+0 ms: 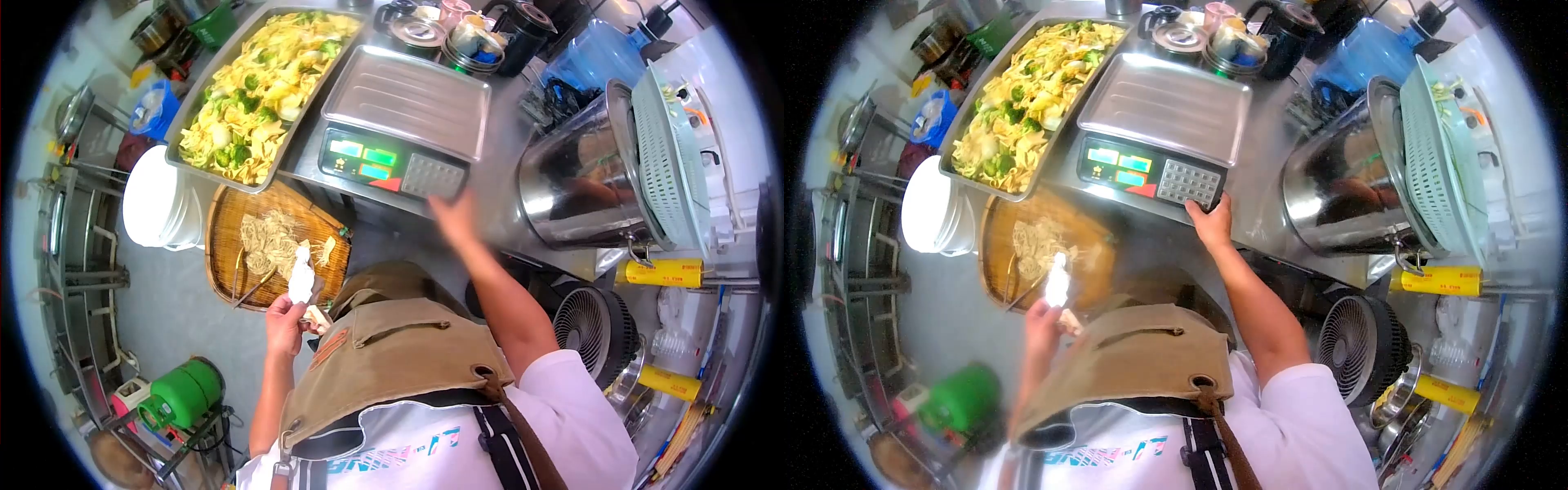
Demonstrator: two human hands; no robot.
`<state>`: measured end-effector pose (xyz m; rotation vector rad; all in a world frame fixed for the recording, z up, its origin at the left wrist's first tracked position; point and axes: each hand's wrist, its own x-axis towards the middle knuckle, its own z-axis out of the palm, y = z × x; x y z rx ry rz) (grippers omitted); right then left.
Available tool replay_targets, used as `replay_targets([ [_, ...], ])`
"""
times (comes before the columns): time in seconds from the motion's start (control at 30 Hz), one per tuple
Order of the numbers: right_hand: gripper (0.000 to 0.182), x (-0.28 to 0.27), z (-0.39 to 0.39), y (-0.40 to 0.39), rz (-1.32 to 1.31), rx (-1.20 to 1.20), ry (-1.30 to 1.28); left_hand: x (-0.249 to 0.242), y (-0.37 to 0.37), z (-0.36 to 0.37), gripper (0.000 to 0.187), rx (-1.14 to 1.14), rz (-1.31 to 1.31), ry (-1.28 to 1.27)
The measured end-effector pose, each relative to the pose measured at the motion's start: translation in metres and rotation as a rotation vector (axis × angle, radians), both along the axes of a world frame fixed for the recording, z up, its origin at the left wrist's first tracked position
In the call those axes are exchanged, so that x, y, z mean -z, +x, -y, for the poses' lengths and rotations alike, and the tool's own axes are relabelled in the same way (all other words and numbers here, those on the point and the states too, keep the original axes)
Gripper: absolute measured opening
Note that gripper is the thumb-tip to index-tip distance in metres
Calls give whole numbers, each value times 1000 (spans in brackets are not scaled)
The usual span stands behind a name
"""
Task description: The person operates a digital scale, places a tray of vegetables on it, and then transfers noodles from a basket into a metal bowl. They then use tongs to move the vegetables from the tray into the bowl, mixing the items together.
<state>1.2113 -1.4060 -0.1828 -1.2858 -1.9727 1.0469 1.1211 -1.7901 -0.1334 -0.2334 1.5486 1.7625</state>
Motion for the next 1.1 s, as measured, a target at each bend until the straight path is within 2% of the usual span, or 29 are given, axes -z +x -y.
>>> replay_targets([
  [0.17, 59, 3, -3, -6, -15, 10, -49, -19, -1, -8, 17, -12, 20, -20],
  [0.67, 56, -17, 10, -7, -59, 33, -76, -15, 3, -4, 18, -49, 39, -3],
  [0.77, 56, -30, 14, -5, -119, 3, -126, -11, 4, -4, 17, -62, 34, -26],
  [0.83, 57, -13, 7, 0, -91, -9, -225, 0, 6, 2, 16, -60, 30, -24],
  [0.87, 55, -28, 12, 0, -42, -8, -213, 2, 6, 4, 15, -55, 24, 15],
  [0.97, 52, -28, 13, 3, -127, -59, -181, -1, 8, 2, 14, -68, 25, 7],
  [1.0, 50, -15, 8, 5, -266, -112, -261, -9, 9, -1, 14, -89, 39, 6],
  [1.1, 48, -8, 5, 9, -241, -87, -304, -9, 8, -1, 13, -77, 33, 4],
])
